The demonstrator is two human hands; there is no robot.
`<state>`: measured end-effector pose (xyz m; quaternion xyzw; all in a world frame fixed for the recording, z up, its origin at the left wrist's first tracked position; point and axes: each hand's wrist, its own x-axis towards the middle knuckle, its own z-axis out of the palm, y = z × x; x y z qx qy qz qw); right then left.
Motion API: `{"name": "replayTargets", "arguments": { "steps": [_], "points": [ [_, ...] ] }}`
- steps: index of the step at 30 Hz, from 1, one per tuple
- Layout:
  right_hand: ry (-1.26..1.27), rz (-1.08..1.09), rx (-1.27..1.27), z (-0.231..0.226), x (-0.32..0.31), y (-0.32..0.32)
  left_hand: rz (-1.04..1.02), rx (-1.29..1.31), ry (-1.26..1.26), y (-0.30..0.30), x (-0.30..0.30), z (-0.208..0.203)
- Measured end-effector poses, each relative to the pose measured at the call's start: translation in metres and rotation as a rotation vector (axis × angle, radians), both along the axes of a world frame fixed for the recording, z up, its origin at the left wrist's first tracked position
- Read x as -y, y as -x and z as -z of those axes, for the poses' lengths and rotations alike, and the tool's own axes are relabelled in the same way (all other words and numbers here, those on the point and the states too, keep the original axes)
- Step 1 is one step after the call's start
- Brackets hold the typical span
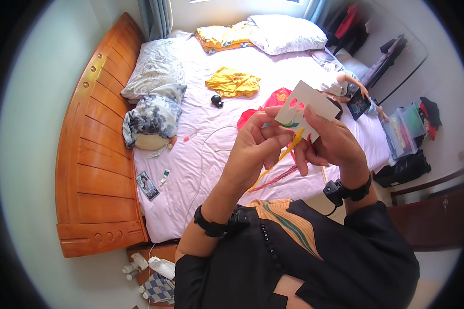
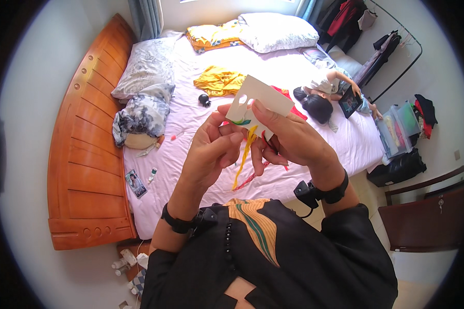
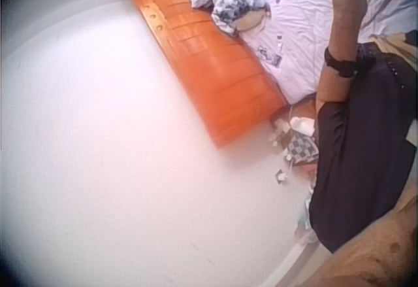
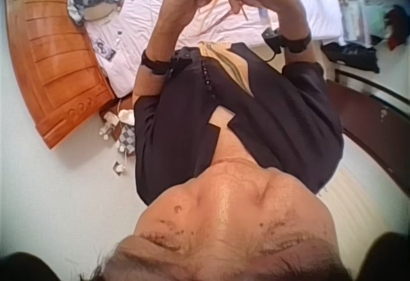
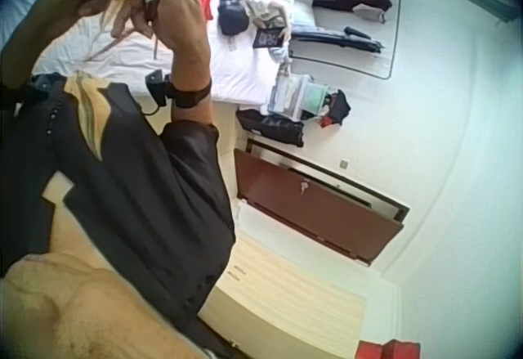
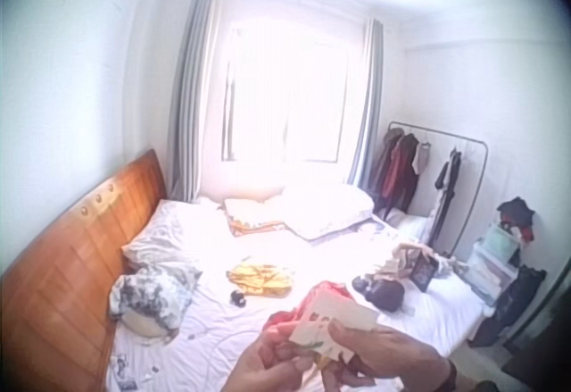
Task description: The person braids multiple colored ribbons using a white plastic card with holes as a guide. They repeatedly thread the ribbons through the card's holes and pull them taut to form a braid.
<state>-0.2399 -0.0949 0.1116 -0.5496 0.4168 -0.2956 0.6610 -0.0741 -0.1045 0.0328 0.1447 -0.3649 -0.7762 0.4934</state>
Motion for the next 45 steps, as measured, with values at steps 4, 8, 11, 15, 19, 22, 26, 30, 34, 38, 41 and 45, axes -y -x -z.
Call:
{"name": "replayTargets", "arguments": {
  "steps": [4, 8, 11, 15, 19, 22, 26, 30, 34, 38, 41, 45],
  "points": [
    [-0.010, -0.015, -0.011, 0.004, 0.003, 0.003, -0.064, 0.070, 0.029, 0.003, -0.001, 0.000],
    [-0.020, -0.035, -0.001, 0.010, 0.006, 0.006, -0.066, 0.063, 0.051, 0.002, 0.001, 0.003],
    [-0.023, -0.038, -0.020, 0.012, 0.007, 0.006, -0.066, 0.089, 0.052, 0.002, 0.000, 0.001],
    [-0.028, -0.086, -0.013, 0.013, 0.009, 0.007, -0.048, 0.085, 0.058, 0.001, 0.001, 0.005],
    [-0.016, -0.062, 0.012, 0.007, 0.004, 0.000, 0.016, 0.066, 0.058, -0.002, 0.004, 0.005],
    [-0.017, -0.095, -0.004, 0.009, 0.007, 0.004, -0.014, 0.094, 0.074, 0.000, 0.003, 0.005],
    [-0.011, -0.105, -0.038, 0.012, 0.009, 0.004, -0.057, 0.144, 0.084, 0.001, 0.003, 0.004],
    [0.034, -0.082, -0.081, 0.013, 0.007, 0.001, -0.134, 0.224, 0.131, 0.002, 0.004, 0.006],
    [0.011, -0.055, -0.063, 0.015, 0.007, -0.001, -0.090, 0.195, 0.081, -0.001, 0.007, 0.007],
    [0.014, -0.035, -0.024, 0.018, 0.006, -0.002, -0.017, 0.099, 0.068, -0.004, 0.008, 0.009],
    [0.004, -0.038, -0.008, 0.019, 0.007, -0.002, -0.022, 0.112, 0.094, -0.003, 0.008, 0.009],
    [-0.005, -0.031, -0.018, 0.021, 0.009, 0.000, -0.025, 0.128, 0.099, -0.003, 0.009, 0.011]
  ]
}}
